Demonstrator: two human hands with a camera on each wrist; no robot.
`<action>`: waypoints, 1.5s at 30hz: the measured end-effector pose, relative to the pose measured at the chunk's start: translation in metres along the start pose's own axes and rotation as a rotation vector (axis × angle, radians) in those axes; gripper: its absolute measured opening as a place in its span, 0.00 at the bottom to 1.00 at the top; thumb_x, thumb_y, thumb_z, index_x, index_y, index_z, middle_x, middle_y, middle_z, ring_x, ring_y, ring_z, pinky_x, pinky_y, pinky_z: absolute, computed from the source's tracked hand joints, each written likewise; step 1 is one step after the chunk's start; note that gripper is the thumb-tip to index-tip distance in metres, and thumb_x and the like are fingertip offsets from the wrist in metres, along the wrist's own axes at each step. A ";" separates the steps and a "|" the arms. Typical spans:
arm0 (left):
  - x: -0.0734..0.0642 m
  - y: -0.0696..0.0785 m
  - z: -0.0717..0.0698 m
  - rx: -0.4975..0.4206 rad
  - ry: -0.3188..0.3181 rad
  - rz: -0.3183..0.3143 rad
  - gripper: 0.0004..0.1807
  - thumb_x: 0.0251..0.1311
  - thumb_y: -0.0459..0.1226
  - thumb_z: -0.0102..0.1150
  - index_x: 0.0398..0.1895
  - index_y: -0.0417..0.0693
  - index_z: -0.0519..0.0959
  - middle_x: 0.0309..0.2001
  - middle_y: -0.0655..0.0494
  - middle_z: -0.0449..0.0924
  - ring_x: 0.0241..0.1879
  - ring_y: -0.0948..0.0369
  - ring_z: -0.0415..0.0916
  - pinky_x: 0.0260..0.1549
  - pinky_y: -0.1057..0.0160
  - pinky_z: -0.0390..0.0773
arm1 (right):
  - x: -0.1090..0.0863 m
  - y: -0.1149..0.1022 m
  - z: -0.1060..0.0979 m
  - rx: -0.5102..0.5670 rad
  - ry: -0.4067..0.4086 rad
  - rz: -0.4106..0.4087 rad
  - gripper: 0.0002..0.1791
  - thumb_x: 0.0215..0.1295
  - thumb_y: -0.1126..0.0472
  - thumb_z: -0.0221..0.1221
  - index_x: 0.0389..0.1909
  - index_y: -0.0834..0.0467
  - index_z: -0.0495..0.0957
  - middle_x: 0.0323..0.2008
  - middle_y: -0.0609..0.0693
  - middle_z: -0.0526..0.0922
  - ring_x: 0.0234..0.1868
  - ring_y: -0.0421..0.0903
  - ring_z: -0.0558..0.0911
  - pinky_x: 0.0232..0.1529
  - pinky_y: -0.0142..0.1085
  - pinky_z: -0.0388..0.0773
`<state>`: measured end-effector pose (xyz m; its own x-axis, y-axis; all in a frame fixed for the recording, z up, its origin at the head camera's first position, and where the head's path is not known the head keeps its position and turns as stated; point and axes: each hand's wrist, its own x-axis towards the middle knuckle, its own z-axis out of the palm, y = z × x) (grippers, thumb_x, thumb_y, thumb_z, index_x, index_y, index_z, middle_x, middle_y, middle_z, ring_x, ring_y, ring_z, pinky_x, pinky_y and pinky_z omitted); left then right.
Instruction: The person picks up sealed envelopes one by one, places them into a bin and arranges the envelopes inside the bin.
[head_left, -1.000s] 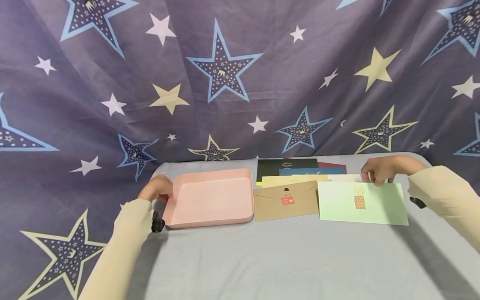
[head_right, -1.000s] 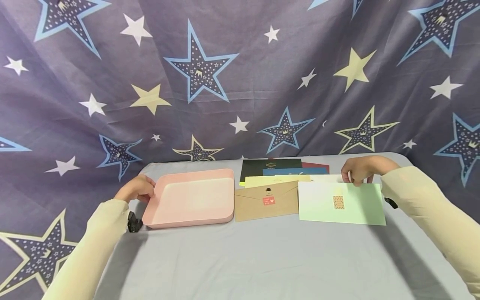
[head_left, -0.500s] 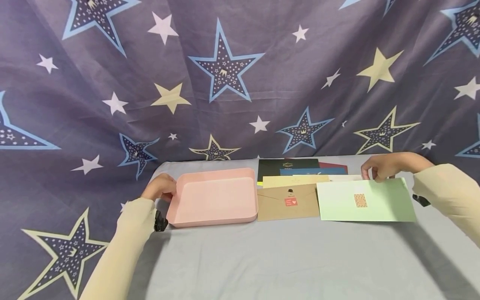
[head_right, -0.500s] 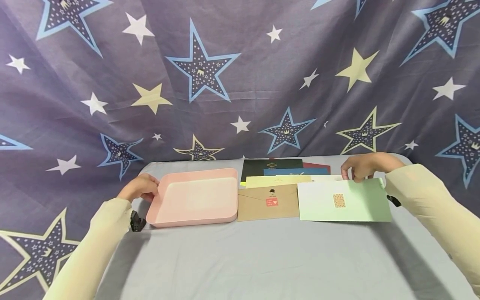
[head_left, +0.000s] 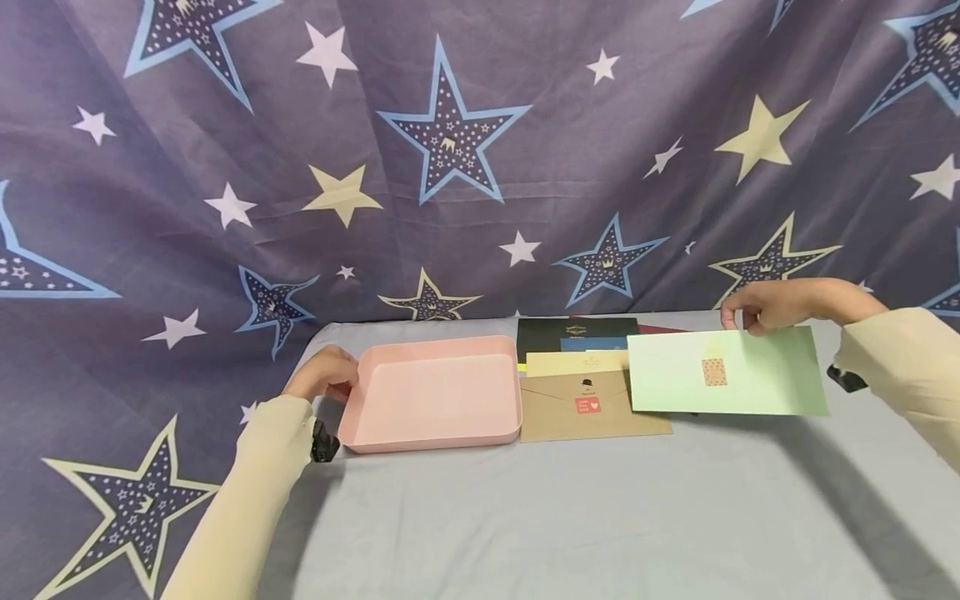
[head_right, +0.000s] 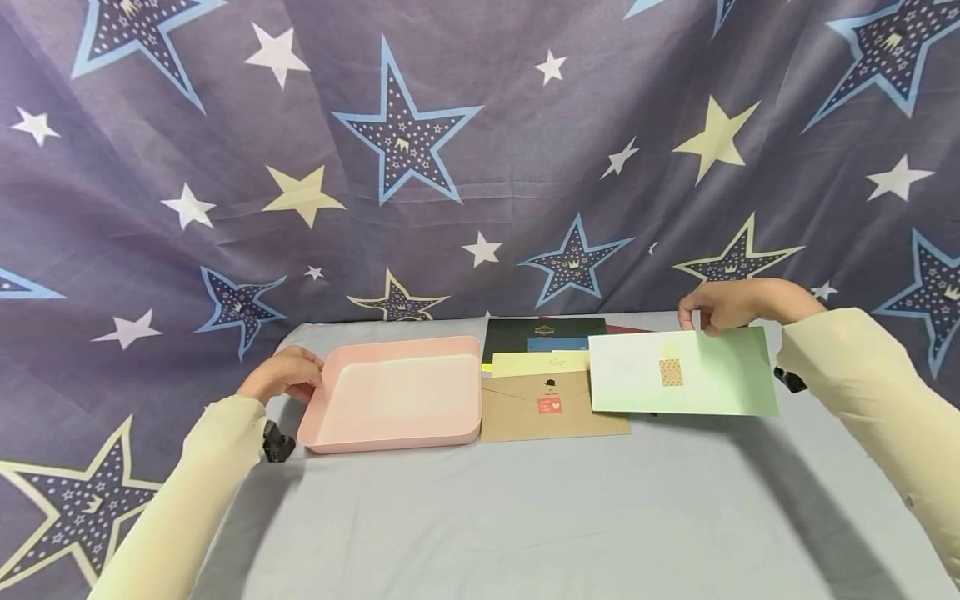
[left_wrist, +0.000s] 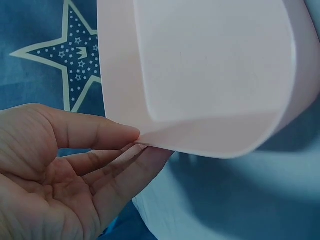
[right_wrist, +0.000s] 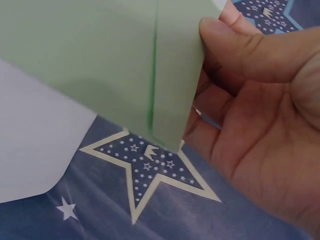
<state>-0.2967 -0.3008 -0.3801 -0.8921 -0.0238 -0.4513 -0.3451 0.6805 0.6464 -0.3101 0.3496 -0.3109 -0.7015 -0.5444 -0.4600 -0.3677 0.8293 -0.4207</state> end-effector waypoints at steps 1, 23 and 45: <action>0.000 0.000 0.000 0.002 0.001 0.003 0.18 0.49 0.22 0.50 0.46 0.21 0.76 0.26 0.50 0.80 0.25 0.60 0.79 0.28 0.59 0.88 | -0.001 -0.001 -0.001 -0.005 0.012 -0.004 0.15 0.63 0.80 0.49 0.41 0.57 0.72 0.29 0.47 0.67 0.26 0.36 0.65 0.29 0.27 0.62; 0.012 -0.008 -0.005 0.041 0.052 -0.050 0.22 0.56 0.20 0.58 0.57 0.25 0.77 0.25 0.51 0.79 0.22 0.63 0.79 0.27 0.63 0.89 | 0.022 -0.083 -0.026 0.188 0.319 -0.023 0.11 0.70 0.74 0.55 0.50 0.63 0.77 0.39 0.53 0.84 0.38 0.45 0.78 0.34 0.34 0.76; 0.018 -0.012 -0.005 -0.002 0.082 -0.062 0.23 0.55 0.20 0.60 0.57 0.24 0.77 0.21 0.53 0.79 0.18 0.64 0.80 0.23 0.65 0.87 | 0.062 -0.149 -0.006 0.314 0.350 -0.123 0.11 0.67 0.74 0.59 0.48 0.64 0.81 0.34 0.52 0.81 0.36 0.46 0.74 0.35 0.36 0.73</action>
<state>-0.3098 -0.3130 -0.3927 -0.8900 -0.1258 -0.4384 -0.4009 0.6741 0.6204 -0.3022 0.1933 -0.2716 -0.8474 -0.5164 -0.1238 -0.2969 0.6540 -0.6958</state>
